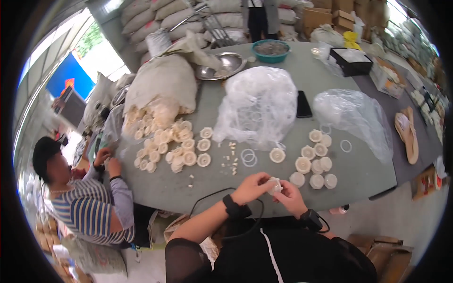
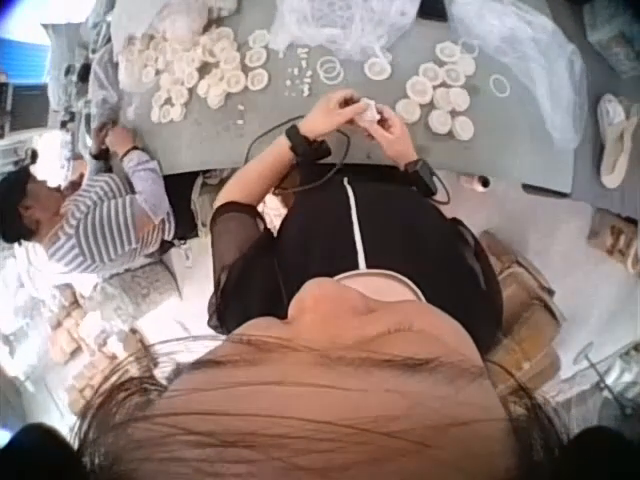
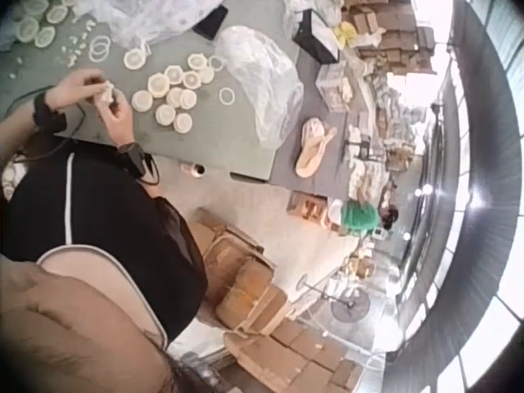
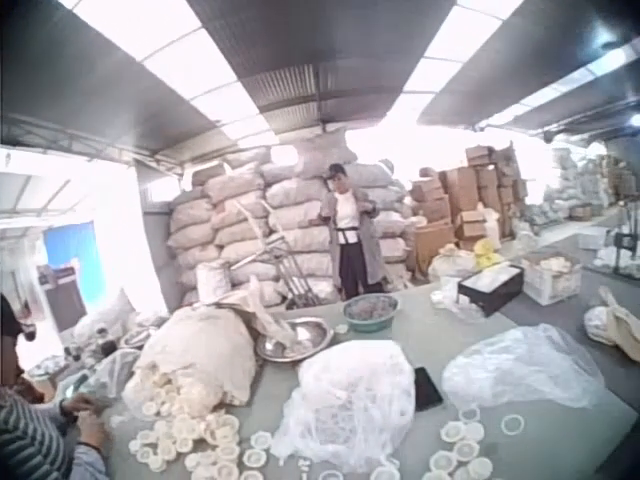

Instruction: The person is assembling small white plastic rings and components at a workstation.

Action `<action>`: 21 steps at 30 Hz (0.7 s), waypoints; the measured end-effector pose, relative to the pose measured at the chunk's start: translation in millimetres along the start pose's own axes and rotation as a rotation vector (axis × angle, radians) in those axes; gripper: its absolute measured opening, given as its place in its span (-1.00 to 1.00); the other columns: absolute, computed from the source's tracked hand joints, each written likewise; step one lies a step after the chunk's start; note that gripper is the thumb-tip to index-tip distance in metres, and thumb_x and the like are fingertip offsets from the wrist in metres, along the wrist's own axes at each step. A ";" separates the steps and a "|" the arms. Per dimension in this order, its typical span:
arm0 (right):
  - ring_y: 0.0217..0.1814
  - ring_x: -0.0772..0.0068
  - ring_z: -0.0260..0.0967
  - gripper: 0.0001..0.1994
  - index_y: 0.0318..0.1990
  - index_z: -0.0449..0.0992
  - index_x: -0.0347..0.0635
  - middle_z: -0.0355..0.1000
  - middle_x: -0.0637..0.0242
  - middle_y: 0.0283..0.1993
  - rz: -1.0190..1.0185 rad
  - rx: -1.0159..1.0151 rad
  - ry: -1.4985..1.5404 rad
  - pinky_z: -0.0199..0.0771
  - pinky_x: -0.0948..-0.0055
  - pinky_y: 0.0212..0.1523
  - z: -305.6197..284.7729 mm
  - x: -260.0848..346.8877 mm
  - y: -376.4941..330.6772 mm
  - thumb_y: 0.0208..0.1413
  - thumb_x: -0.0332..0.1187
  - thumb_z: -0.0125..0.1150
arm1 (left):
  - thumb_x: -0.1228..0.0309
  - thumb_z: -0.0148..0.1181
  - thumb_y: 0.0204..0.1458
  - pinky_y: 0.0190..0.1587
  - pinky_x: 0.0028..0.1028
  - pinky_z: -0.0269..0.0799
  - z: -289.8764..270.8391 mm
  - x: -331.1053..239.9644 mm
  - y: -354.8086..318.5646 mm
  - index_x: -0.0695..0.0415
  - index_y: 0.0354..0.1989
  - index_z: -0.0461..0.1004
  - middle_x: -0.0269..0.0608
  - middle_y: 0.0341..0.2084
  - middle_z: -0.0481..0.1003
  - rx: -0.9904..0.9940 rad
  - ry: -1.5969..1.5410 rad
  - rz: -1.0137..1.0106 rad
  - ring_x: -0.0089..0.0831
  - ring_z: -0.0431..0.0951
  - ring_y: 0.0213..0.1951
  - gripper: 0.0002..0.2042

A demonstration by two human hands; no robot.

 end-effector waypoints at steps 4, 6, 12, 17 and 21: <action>-0.49 0.69 0.28 -0.75 -0.13 0.31 -0.27 0.34 0.42 -0.41 0.084 -0.136 0.037 0.32 0.68 -0.44 -24.4 -7.4 -15.5 0.00 -0.45 0.02 | 0.28 0.11 -0.10 -0.37 -0.47 0.35 -16.8 15.2 21.3 0.20 -0.27 0.37 -0.19 -0.45 0.39 -0.206 0.709 0.237 -0.37 0.42 -0.43 -0.72; -0.54 0.69 0.26 -0.76 -0.14 0.32 -0.27 0.34 0.41 -0.45 0.107 -0.205 0.048 0.29 0.68 -0.49 -33.6 -9.7 -21.3 0.02 -0.41 0.00 | 0.35 0.10 -0.15 -0.34 -0.35 0.35 -32.2 16.8 34.7 0.15 -0.30 0.39 -0.12 -0.43 0.35 -0.396 0.971 0.370 -0.20 0.41 -0.37 -0.77; -0.55 0.69 0.25 -0.75 -0.13 0.32 -0.28 0.34 0.41 -0.46 0.086 -0.224 0.091 0.27 0.68 -0.52 -40.2 -14.1 -24.8 0.02 -0.40 0.00 | 0.43 0.06 -0.18 -0.33 -0.27 0.34 -60.8 39.3 67.2 0.13 -0.37 0.39 -0.12 -0.43 0.33 -0.392 1.308 0.109 -0.18 0.41 -0.34 -0.84; -0.55 0.68 0.26 -0.74 -0.13 0.32 -0.28 0.33 0.42 -0.47 0.073 -0.258 0.120 0.27 0.67 -0.52 -41.4 -8.2 -29.2 0.01 -0.40 0.03 | 0.44 0.08 -0.23 -0.41 -0.30 0.35 -60.0 28.8 61.9 0.13 -0.46 0.42 -0.13 -0.50 0.36 -0.466 1.157 0.291 -0.18 0.43 -0.42 -0.89; -0.50 0.61 0.30 -0.72 -0.10 0.30 -0.23 0.33 0.39 -0.41 0.122 -0.310 0.198 0.31 0.62 -0.45 -45.0 -12.7 -24.7 0.01 -0.40 0.03 | 0.44 0.12 -0.14 -0.50 -0.50 0.31 -36.0 -3.0 32.7 0.17 -0.48 0.48 -0.26 -0.58 0.44 -0.427 0.483 0.255 -0.44 0.41 -0.56 -0.91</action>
Point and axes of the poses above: each hand's wrist, its own y-axis towards the middle knuckle, its own z-axis out of the palm, x = y × z, the point moved 3 cm from there along y, towards the middle knuckle
